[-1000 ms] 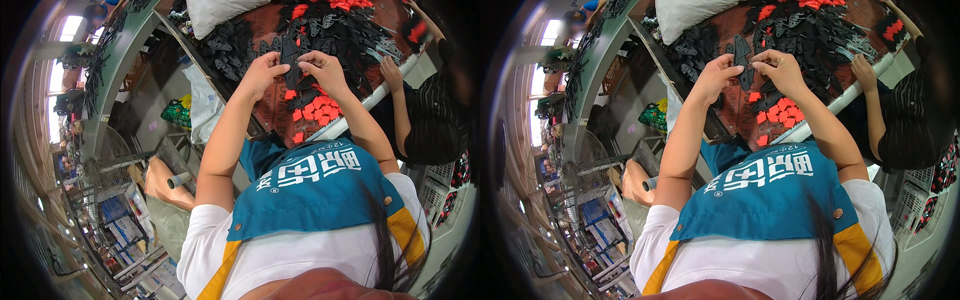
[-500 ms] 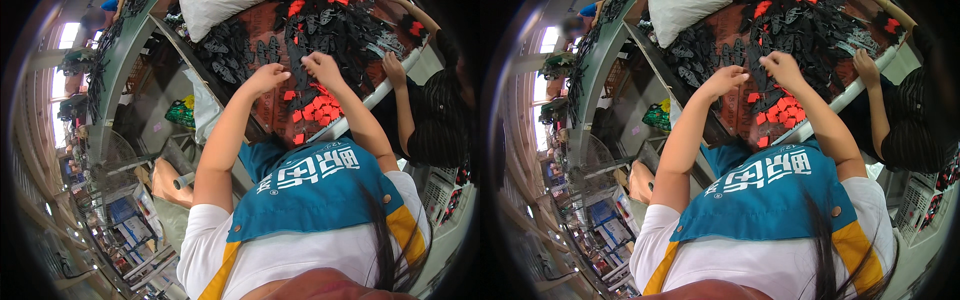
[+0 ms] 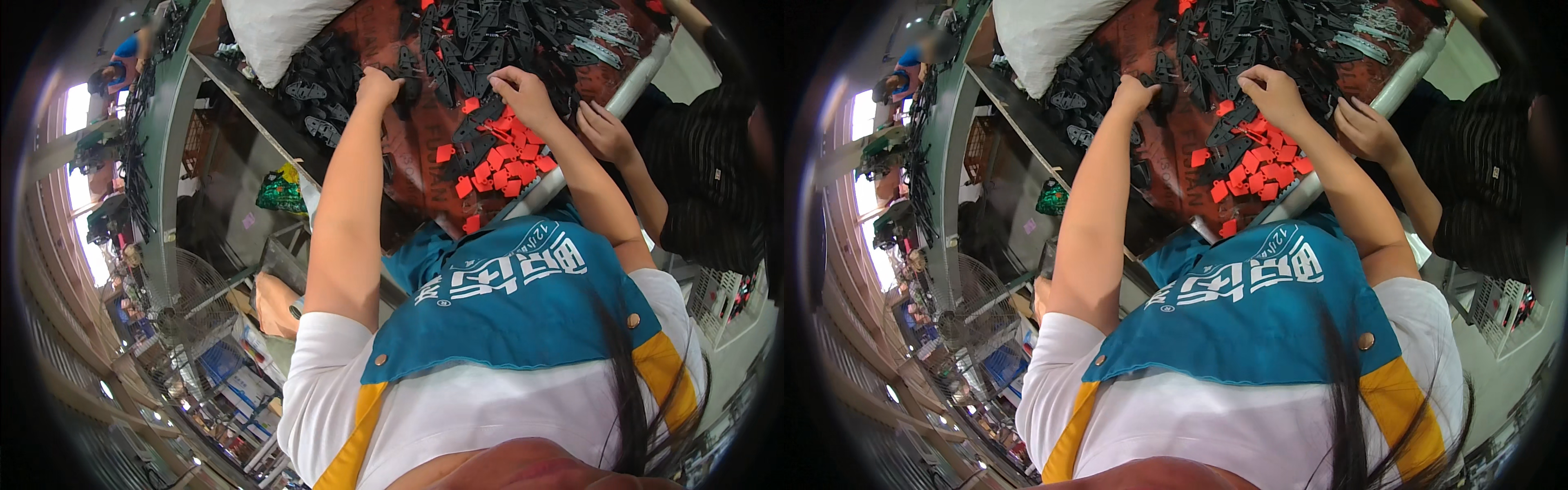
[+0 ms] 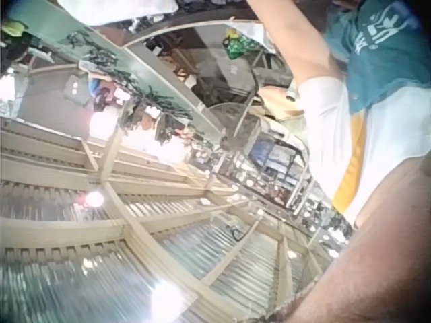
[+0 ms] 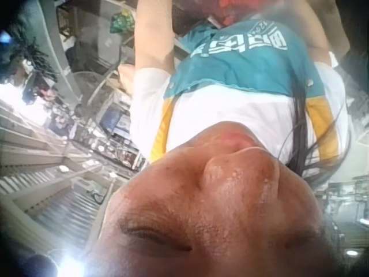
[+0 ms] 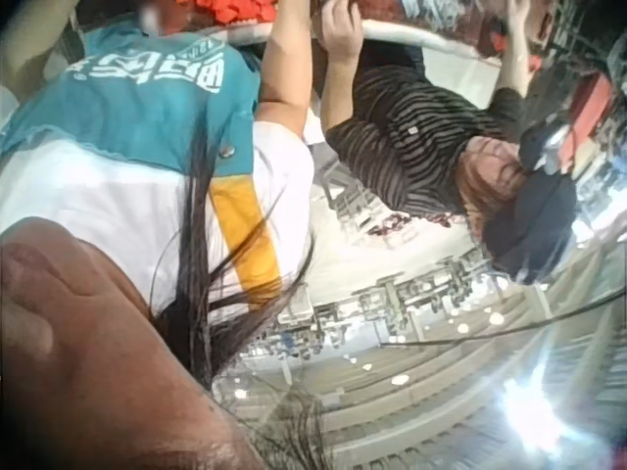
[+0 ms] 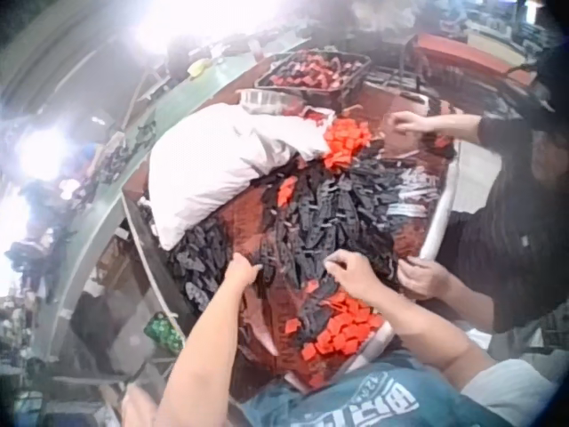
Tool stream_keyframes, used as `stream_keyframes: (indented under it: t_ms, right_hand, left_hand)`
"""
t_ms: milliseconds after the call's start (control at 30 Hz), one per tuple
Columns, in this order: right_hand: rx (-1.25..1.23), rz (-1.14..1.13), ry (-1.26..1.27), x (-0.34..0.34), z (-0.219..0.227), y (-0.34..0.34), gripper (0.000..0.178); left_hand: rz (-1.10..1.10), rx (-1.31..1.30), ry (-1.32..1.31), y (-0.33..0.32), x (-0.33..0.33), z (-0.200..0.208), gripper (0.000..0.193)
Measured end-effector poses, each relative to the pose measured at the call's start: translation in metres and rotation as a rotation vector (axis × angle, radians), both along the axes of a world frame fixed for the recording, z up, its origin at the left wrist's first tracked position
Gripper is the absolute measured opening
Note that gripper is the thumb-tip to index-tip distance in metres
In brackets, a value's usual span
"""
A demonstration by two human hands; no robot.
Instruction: The person repeatedly picks up black plastic clips and red plastic pieces from a table, inserts the red pieces into the clips, and places the assembled units back on the table. The process is continuous and repetitive throughout the clip.
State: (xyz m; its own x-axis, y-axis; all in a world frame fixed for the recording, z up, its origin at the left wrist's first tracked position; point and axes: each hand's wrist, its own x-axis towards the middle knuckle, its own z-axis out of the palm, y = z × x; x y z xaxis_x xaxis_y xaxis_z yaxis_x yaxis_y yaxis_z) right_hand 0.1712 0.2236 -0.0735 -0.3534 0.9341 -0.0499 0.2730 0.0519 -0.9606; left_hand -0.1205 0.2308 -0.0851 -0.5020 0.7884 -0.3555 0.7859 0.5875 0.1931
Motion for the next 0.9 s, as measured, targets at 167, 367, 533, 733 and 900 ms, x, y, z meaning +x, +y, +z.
stream_keyframes:
  t_ms: [167,367,533,733,900]
  right_hand:
    - [0.290,0.170,-0.174,-0.029,-0.003,-0.006,0.015]
    - [0.718,0.271,-0.730,-0.070,-0.019,-0.017,0.009]
    - [0.721,0.337,-0.848,-0.088,-0.018,-0.020,0.011]
    - [0.506,0.310,-0.595,-0.075,0.001,-0.017,0.008]
    - [-0.578,0.318,0.216,-0.054,0.029,-0.019,0.011]
  left_hand:
    - [-0.204,-0.168,-0.079,-0.009,-0.015,0.001,0.056]
    - [-0.231,0.140,-0.087,-0.055,0.024,0.071,0.048]
    - [-0.273,0.330,-0.235,-0.097,0.070,0.104,0.045]
    - [-0.219,0.282,-0.338,-0.104,0.047,0.064,0.041]
    - [-0.018,0.422,-0.961,-0.095,0.062,0.057,0.023]
